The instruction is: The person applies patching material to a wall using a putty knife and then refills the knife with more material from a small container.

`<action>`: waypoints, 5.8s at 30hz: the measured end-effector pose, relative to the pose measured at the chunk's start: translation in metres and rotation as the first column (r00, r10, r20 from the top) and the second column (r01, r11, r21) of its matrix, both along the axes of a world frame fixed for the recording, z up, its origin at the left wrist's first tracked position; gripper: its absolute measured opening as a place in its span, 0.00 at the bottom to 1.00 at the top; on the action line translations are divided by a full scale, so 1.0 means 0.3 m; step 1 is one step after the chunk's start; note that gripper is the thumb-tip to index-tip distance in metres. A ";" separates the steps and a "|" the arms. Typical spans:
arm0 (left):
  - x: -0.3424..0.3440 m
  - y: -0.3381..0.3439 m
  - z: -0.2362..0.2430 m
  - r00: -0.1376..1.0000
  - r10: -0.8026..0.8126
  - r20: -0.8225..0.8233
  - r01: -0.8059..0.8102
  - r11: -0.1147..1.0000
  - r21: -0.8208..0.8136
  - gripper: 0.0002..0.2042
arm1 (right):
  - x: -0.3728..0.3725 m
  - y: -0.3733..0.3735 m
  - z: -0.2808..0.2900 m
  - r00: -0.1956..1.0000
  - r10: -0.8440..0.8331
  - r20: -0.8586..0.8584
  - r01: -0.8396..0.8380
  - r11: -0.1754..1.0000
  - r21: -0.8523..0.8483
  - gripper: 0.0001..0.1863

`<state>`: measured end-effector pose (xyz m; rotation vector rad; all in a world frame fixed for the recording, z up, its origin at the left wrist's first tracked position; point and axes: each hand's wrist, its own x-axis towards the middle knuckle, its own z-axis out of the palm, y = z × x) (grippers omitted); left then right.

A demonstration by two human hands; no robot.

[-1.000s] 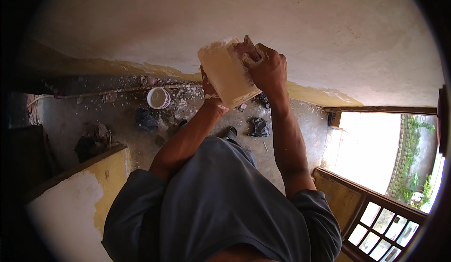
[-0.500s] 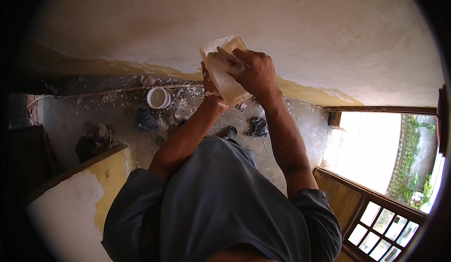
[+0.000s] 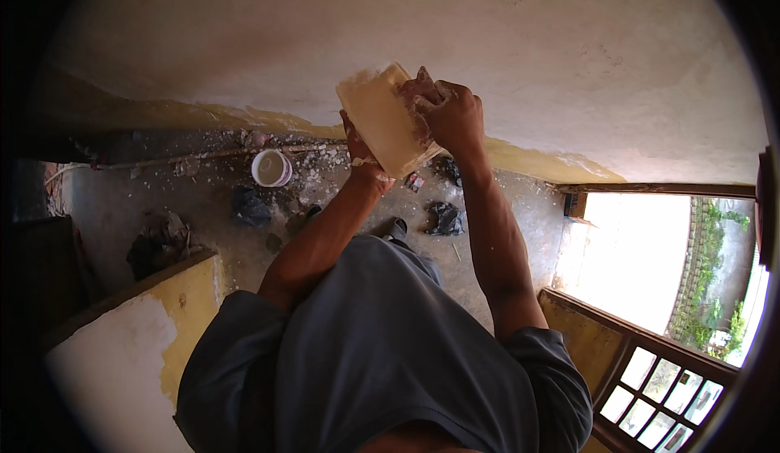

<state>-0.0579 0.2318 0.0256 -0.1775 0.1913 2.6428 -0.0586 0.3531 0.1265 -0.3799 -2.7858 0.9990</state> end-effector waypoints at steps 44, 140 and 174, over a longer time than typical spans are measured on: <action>0.037 -0.004 0.010 0.992 -0.086 0.091 0.085 0.996 0.019 0.33 | 0.013 -0.045 0.015 0.993 0.082 -0.085 -0.070 0.989 0.134 0.15; 0.043 0.012 -0.019 0.988 -0.155 -0.005 0.155 0.986 0.055 0.31 | 0.023 -0.034 0.019 0.992 0.110 -0.056 -0.097 0.977 0.190 0.11; 0.019 0.017 -0.001 0.987 -0.154 0.046 0.150 0.985 0.085 0.36 | 0.024 -0.040 0.006 0.995 0.097 -0.036 -0.090 0.983 0.158 0.14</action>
